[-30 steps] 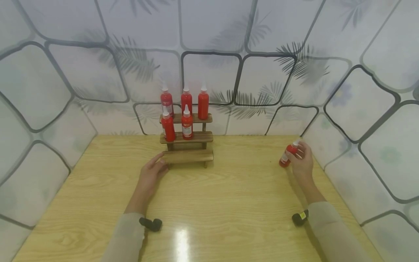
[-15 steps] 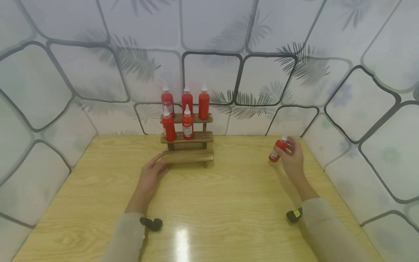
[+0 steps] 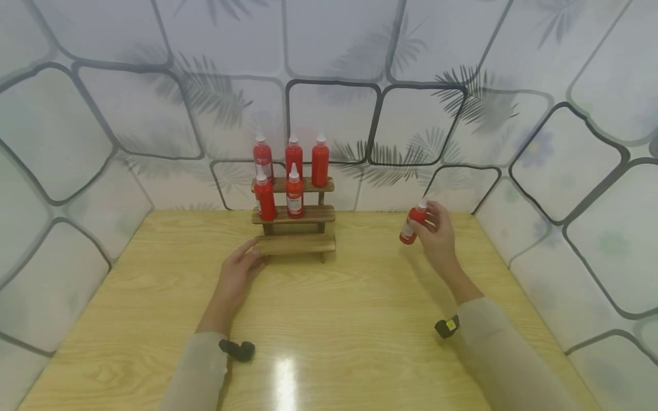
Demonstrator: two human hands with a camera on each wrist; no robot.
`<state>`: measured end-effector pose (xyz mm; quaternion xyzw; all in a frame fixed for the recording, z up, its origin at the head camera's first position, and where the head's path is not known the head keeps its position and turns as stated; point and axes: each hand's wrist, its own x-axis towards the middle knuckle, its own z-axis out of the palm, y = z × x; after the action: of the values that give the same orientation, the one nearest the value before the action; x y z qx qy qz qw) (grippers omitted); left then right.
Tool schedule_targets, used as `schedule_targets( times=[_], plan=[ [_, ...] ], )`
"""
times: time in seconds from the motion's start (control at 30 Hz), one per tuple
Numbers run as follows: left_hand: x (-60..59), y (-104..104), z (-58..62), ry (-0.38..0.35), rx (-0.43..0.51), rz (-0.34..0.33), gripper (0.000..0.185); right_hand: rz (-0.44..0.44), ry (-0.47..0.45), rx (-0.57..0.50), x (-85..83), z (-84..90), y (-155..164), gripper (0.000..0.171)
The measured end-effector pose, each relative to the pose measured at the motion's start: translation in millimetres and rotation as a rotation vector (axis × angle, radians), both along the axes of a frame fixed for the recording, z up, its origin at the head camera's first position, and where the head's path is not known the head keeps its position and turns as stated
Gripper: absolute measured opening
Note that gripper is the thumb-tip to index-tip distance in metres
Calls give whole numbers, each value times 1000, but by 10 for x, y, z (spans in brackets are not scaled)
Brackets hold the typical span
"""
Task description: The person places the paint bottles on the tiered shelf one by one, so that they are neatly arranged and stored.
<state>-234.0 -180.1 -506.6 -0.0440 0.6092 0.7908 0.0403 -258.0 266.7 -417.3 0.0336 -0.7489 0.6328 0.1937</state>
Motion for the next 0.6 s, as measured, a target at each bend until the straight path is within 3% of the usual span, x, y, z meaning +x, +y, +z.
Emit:
schedule_targets(
  times=[0.17,0.6],
  plan=[
    [-9,4,-8,-15,4,1,53,29,45,25,-157,-36,-125,61],
    [17,-1,23,-10,10,-3,50,173,101,30,-306,121,-694,57]
  ],
)
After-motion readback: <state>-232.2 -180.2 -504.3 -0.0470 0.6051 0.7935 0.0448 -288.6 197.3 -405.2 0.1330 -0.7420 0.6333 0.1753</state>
